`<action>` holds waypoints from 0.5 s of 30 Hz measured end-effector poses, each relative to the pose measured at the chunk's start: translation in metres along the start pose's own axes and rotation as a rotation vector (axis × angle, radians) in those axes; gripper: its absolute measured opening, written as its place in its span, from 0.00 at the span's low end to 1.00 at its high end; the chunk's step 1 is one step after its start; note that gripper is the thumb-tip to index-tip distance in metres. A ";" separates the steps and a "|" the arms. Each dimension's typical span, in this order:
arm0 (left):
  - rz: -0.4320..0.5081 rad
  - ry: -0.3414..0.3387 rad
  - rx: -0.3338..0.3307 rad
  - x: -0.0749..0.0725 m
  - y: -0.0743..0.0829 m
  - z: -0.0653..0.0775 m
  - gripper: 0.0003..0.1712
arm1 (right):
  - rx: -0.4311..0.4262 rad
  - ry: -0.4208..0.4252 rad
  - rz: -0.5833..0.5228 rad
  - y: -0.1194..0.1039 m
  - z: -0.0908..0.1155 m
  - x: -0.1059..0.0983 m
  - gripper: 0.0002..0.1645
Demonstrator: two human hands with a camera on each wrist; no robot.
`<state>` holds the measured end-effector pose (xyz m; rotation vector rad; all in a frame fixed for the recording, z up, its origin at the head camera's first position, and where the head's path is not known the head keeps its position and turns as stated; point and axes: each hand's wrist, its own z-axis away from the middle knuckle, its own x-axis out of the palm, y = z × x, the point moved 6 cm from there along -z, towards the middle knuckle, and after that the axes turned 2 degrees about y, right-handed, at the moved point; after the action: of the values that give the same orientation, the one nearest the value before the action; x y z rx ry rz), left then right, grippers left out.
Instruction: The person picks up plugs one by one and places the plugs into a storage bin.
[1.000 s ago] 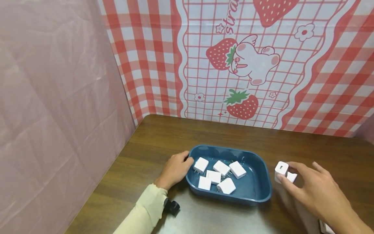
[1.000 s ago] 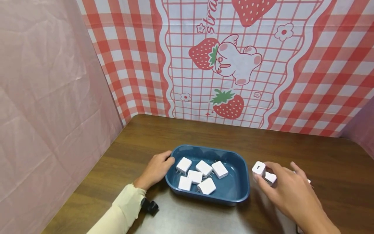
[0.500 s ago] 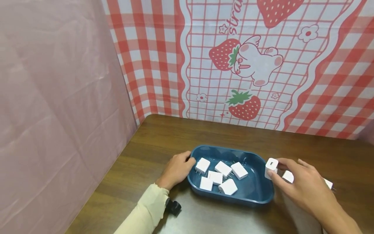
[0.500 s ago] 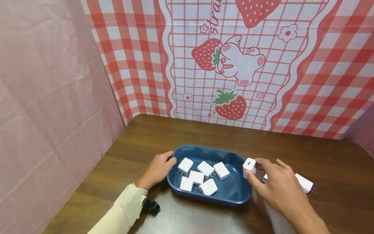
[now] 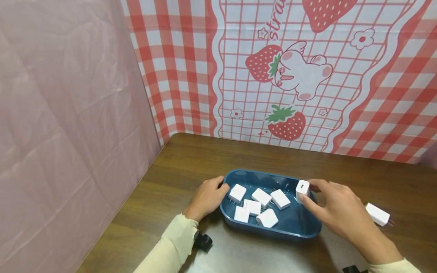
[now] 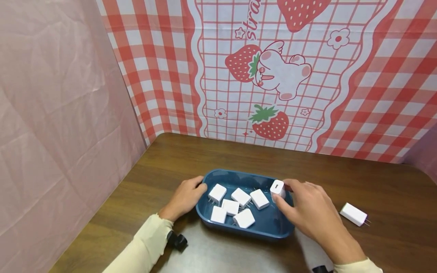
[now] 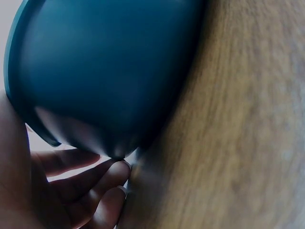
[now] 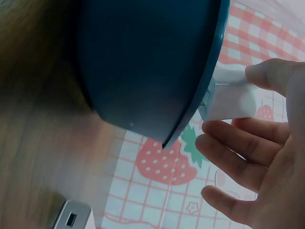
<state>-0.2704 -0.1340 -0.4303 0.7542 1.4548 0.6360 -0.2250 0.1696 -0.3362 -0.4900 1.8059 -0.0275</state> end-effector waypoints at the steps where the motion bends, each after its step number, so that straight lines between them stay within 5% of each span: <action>1: 0.000 0.000 -0.001 0.000 0.000 0.000 0.28 | -0.015 0.001 0.004 -0.002 -0.001 0.000 0.39; 15: -0.003 0.006 0.006 0.001 -0.001 -0.001 0.27 | -0.071 -0.083 0.029 -0.025 -0.019 0.009 0.36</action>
<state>-0.2717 -0.1339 -0.4313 0.7554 1.4631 0.6324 -0.2366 0.1389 -0.3320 -0.5077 1.7368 0.0764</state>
